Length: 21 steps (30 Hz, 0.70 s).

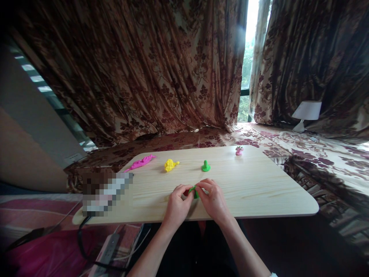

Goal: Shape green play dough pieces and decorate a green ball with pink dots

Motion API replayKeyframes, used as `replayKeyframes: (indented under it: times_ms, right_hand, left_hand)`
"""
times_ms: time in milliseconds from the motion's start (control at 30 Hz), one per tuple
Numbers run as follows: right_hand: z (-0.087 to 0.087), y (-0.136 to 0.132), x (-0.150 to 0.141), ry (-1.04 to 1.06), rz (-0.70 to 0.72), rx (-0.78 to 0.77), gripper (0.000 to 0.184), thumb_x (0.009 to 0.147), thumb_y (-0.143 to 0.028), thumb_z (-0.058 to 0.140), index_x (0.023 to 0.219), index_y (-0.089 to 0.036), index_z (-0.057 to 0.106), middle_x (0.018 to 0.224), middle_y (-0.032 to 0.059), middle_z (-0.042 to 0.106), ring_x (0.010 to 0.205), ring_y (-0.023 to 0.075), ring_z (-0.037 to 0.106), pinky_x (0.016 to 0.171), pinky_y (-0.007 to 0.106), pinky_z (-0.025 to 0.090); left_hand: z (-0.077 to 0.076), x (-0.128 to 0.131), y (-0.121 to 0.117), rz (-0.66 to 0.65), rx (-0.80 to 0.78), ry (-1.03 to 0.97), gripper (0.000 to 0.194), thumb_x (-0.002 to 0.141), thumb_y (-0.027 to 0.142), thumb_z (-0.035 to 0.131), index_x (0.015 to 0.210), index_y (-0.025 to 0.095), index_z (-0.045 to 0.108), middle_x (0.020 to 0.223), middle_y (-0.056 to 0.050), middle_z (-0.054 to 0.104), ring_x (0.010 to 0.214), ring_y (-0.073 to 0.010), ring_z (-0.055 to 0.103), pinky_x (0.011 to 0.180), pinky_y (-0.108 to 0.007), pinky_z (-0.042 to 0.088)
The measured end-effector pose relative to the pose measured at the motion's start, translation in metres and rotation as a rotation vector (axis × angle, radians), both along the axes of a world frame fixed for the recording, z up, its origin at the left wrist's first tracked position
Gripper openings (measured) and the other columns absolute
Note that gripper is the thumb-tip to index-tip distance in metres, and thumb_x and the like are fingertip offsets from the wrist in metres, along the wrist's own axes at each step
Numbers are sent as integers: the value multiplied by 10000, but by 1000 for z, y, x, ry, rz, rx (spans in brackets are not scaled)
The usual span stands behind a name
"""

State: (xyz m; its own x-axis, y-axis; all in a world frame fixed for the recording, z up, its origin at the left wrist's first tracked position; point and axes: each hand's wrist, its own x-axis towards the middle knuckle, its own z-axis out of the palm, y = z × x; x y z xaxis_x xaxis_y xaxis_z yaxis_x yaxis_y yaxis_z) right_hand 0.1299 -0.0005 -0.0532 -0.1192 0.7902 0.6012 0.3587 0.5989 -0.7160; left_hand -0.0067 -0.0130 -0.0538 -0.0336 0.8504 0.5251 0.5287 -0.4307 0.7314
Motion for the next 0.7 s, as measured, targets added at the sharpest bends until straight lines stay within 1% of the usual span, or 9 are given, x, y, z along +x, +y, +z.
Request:
replayKeyframes:
  times_ms: [100,133,233,333,433,600,700]
  right_hand:
    - [1,-1,0,-3,-3,-20,162,845,-244,522,963,-206,627,895,41,605,815,168,573,712,290,469]
    - [1,-1,-1,-7,-3,-25,160,839,-244,531,968,-203,619,892,41,602,807,166,574,692,284,471]
    - [-1,0,-2,-26,-1,-30,87,826,-217,543,848,-196,625,819,27,594,765,159,569,656,271,466]
    - [-2,0,-1,-37,-20,-17,110,836,-194,521,768,-192,607,768,20,579,742,157,551,674,282,454]
    - [-2,0,0,-41,-46,0,110,838,-197,517,761,-191,595,764,23,570,750,166,532,711,305,440]
    - [-1,-1,-1,-51,-40,16,99,830,-191,530,787,-200,619,788,25,584,771,170,538,726,305,437]
    - [-1,-1,-2,-56,-27,21,100,821,-190,542,851,-210,635,827,26,596,784,168,551,717,294,444]
  left_hand:
    - [-1,-1,0,18,-13,-28,134,790,221,498,844,188,616,765,-21,620,716,-147,546,704,-267,421]
    - [-2,-2,0,20,-18,-36,141,796,233,492,852,186,612,762,-21,624,709,-145,551,697,-263,425]
    - [-2,-2,0,10,-25,-44,136,796,255,496,835,188,608,716,-7,620,675,-137,557,666,-247,429]
    - [-3,0,1,19,-20,-34,109,773,251,523,783,188,612,686,-2,599,668,-141,545,665,-255,418]
    - [-2,1,2,36,-5,-20,75,742,217,548,738,184,616,680,-4,577,685,-148,527,686,-270,407]
    - [-2,0,1,18,-2,-13,119,748,196,538,816,193,634,713,-6,601,684,-141,531,692,-267,414]
    - [-3,-1,0,16,-6,-18,125,771,207,519,814,188,635,750,-18,624,701,-144,544,710,-272,420]
